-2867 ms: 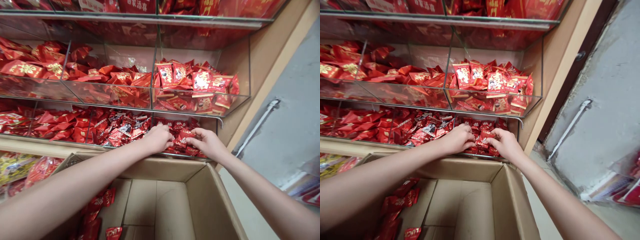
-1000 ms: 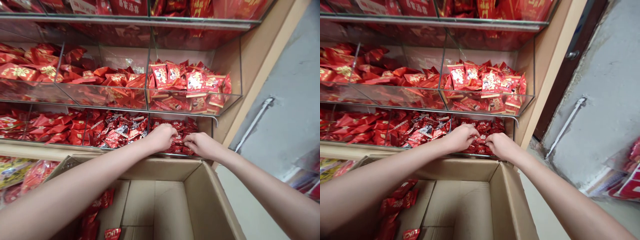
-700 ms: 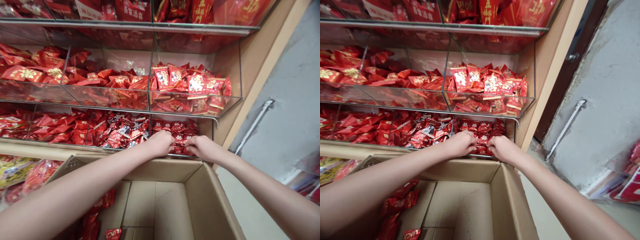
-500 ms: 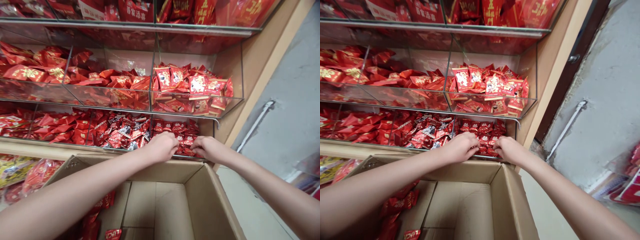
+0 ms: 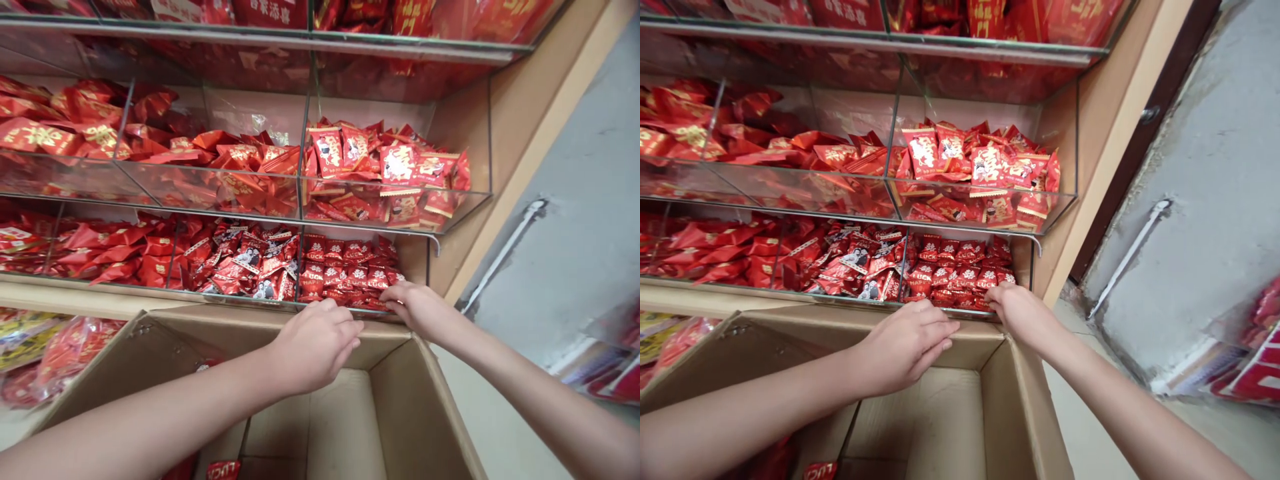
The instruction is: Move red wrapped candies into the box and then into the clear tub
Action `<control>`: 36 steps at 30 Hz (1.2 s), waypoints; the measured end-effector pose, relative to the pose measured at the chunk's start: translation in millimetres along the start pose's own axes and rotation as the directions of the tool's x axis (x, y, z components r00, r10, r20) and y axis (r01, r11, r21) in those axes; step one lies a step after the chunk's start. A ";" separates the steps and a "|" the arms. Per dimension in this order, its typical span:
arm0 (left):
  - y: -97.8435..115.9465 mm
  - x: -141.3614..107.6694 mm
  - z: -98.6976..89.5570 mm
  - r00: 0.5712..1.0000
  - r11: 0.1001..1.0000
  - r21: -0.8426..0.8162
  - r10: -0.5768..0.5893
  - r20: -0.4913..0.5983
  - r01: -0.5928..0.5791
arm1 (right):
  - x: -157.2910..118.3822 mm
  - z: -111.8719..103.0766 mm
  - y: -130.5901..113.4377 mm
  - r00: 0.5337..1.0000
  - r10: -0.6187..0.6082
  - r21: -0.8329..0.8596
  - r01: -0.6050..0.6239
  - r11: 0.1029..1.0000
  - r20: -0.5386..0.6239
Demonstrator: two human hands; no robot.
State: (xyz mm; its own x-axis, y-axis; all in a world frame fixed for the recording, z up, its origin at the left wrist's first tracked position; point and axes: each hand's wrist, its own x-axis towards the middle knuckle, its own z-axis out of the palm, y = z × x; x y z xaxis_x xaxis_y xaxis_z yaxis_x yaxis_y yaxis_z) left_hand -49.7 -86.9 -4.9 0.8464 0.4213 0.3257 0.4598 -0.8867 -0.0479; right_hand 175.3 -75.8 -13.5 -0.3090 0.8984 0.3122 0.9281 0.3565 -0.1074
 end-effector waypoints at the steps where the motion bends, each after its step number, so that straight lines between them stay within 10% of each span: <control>1: 1.2 -0.7 0.8 1.000 1.000 0.007 -0.004 -0.002 0.004 | 0.3 0.8 1.0 1.000 -0.006 0.010 0.006 1.000 0.015; 14: -65.3 7.0 -45.9 0.994 0.990 0.109 -0.081 -0.073 0.089 | 7.1 -32.4 -23.1 0.999 -0.042 -0.019 0.042 0.999 -0.026; 20: -49.4 -36.1 -58.1 0.998 0.992 0.109 -0.066 0.023 0.063 | 19.9 -25.4 -70.1 0.986 -0.161 -0.109 0.164 0.980 0.032; 30: -63.8 -70.0 -58.7 0.983 0.987 -0.068 -0.153 -0.100 0.147 | 64.3 5.5 -93.1 0.992 -0.019 -0.228 -0.010 0.974 -0.127; 34: -68.1 -72.1 -58.7 0.957 0.960 -0.197 -0.234 -0.169 0.200 | 36.8 -0.3 -131.5 0.953 -0.290 -0.103 0.281 0.954 -0.085; 36: -68.4 -69.8 -58.0 0.936 0.929 -0.281 -0.300 -0.183 0.242 | 19.2 5.1 -162.9 0.853 -0.515 -0.038 0.519 0.854 0.092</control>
State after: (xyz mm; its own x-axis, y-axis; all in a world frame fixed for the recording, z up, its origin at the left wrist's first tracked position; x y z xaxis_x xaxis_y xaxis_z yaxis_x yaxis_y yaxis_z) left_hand -155.8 -66.7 30.4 0.6056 0.6255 0.4919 0.5566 -0.7748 0.2998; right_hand 17.1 -115.3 5.2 -0.7600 0.6059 0.2350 0.6397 0.7612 0.1064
